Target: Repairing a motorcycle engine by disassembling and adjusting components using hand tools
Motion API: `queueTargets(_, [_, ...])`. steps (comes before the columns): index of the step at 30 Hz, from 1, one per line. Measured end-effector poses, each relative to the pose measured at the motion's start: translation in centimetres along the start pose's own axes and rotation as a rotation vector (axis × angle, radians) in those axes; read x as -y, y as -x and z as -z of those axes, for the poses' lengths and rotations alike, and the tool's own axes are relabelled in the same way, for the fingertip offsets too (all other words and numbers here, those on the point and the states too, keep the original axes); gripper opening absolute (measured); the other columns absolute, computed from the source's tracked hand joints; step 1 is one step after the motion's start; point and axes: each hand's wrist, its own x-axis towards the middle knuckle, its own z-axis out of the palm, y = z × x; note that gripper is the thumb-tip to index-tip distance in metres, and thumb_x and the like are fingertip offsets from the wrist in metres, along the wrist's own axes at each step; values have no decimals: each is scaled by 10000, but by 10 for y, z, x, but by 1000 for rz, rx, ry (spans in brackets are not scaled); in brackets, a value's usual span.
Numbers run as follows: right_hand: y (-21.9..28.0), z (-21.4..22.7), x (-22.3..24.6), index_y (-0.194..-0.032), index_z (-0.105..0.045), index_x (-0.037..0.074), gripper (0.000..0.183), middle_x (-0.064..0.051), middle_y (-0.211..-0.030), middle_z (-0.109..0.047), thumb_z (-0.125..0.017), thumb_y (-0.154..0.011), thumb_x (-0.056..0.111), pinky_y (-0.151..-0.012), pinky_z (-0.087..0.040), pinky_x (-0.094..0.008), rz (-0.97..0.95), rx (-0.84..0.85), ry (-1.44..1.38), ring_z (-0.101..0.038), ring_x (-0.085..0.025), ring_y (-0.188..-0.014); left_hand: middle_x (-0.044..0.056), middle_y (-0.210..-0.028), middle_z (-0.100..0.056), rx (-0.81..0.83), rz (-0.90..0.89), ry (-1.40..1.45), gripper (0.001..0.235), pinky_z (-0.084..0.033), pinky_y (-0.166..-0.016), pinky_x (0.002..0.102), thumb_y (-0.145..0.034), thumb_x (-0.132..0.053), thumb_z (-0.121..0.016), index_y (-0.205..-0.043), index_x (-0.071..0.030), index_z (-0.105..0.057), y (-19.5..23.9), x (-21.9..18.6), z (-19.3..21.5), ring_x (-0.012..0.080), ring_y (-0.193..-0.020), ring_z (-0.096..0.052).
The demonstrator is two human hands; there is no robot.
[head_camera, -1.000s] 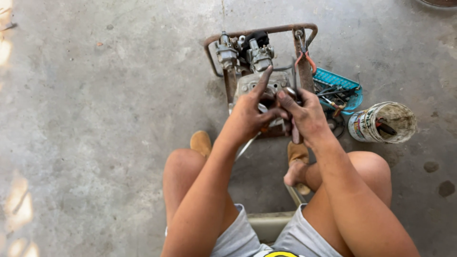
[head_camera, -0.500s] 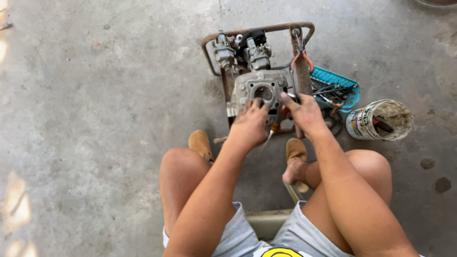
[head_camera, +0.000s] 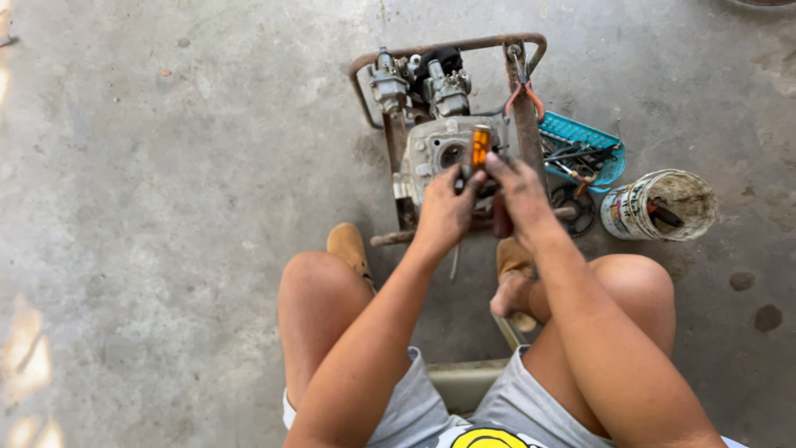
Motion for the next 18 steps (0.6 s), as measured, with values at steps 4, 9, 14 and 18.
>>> queueTargets(4, [41,-25,46,-1149,-689,-41,581,-260,-1003,-696,-683,-991,518,-803,-564,-515,95,41,254,-709,-382,-936,381,-950,-669,-32,-77,43,379,-516,-889,624,-1073,-190,-402,-1027,74,-670,-4,1,-5,566,-985,-628])
queueTargets(9, [30,-8,26,-1083,-763,65,367,-116,-839,-721,-676,-1028,418,-744,-534,-419,114,-150,425,-690,-268,-817,329,-1108,-682,158,-42,86,466,-490,-985,592,-947,-261,-561,-1358,-48,-613,-13,12,-20,523,-1131,-610])
queueTargets(14, [37,23,53,-990,-784,134,179,-57,-703,-636,-850,-896,271,-624,-517,-313,264,-186,480,-639,-163,-698,354,-1284,-569,264,-52,187,579,-430,-1119,575,-934,-298,-627,-1495,-229,-501,-20,-3,-25,571,-1285,-516])
queueTargets(18, [49,45,72,-1062,-748,58,205,-129,-683,-680,-741,-952,231,-392,-489,-321,233,-140,257,-669,-204,-541,265,-1228,-596,404,206,567,498,-618,-923,470,-975,-235,-606,-1472,-233,-562,-5,-26,-21,355,-1074,-650])
